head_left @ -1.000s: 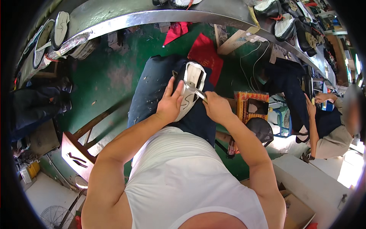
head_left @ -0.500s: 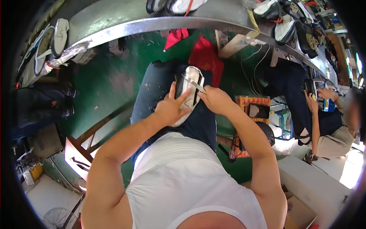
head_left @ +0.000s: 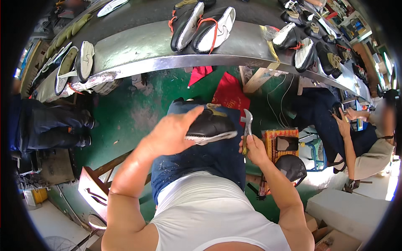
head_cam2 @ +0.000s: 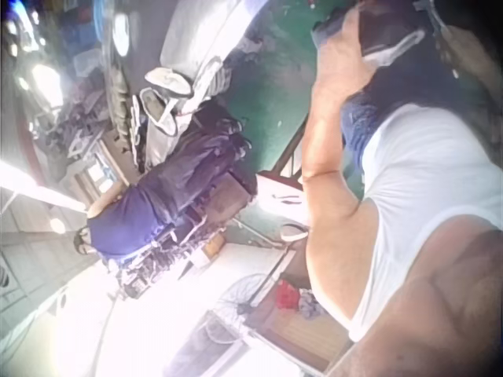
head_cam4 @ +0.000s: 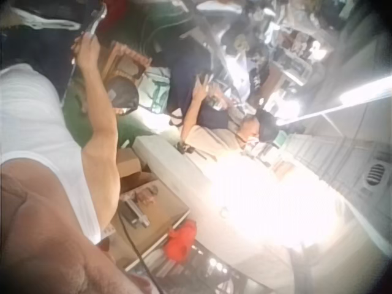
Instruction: Manually lasting shoes and preparing them for sole attachment on a factory assembly line.
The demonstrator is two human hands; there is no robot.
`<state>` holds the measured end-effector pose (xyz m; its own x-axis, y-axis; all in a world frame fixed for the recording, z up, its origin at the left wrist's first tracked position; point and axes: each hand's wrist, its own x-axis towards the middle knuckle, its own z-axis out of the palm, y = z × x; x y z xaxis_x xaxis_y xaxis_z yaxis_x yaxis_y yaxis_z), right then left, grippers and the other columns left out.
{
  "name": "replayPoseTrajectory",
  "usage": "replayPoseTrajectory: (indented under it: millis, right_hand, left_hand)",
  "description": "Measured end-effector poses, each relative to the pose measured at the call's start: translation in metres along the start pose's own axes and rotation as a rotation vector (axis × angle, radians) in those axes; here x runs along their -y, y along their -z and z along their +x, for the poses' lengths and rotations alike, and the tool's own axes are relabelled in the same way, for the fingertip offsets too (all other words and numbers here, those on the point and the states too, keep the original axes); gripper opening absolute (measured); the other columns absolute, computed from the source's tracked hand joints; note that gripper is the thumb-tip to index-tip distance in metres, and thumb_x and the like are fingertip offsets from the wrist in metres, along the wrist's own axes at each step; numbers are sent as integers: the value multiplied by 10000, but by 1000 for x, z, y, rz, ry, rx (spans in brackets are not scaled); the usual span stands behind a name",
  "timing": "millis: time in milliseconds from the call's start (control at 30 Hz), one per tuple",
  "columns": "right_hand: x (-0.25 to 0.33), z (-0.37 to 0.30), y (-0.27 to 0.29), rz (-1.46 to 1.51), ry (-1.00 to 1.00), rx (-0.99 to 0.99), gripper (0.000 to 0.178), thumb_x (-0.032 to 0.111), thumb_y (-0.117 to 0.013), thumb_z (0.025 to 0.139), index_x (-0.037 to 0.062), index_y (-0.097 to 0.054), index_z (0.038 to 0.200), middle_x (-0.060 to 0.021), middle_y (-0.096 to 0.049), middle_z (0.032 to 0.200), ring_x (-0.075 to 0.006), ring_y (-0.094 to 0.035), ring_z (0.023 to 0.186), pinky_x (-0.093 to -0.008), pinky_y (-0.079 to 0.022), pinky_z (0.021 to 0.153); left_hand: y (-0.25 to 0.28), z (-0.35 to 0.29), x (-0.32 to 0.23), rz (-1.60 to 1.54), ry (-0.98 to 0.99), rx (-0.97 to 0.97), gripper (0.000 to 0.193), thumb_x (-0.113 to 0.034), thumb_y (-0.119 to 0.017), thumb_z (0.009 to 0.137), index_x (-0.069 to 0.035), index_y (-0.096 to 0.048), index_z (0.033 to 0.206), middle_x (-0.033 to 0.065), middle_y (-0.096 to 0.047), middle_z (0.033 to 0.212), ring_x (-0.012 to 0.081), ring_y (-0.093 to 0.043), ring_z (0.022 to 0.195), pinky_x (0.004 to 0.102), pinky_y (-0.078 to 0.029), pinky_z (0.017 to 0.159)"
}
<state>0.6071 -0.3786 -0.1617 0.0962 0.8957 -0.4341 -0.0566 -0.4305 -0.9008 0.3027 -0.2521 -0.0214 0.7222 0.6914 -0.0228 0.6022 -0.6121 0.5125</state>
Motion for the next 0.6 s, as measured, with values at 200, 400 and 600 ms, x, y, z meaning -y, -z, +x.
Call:
replayPoseTrajectory:
  millis: [200, 400, 600]
  right_hand:
    - [-13, -14, 4, -43, -87, 39, 337, 287, -507, 1022, -32, -562, 1115, -80, -633, 890, -139, -631, 715, -283, -506, 668]
    - [18, -24, 4, -419, -32, 190, 260, 110, -604, 923, 2, -566, 1156, -35, -602, 878, -108, -558, 791, -283, -485, 725]
    - [36, -25, -14, -582, 96, 390, 273, 159, -595, 923, -31, -562, 1117, -143, -628, 923, -262, -601, 856, -370, -479, 791]
  left_hand:
    - [-5, 59, 10, -839, 71, 114, 945, -42, -851, 663, -60, -364, 1473, 156, -663, 1135, 167, -619, 990, 323, -506, 874]
    - [-127, 35, 26, -672, 337, 88, 802, -221, -823, 756, -17, -447, 1434, 179, -636, 1230, 240, -630, 1105, 334, -467, 985]
    - [-147, -8, 16, -603, 547, -159, 344, -210, -633, 921, 3, -652, 1191, 220, -684, 862, 298, -699, 795, 366, -537, 735]
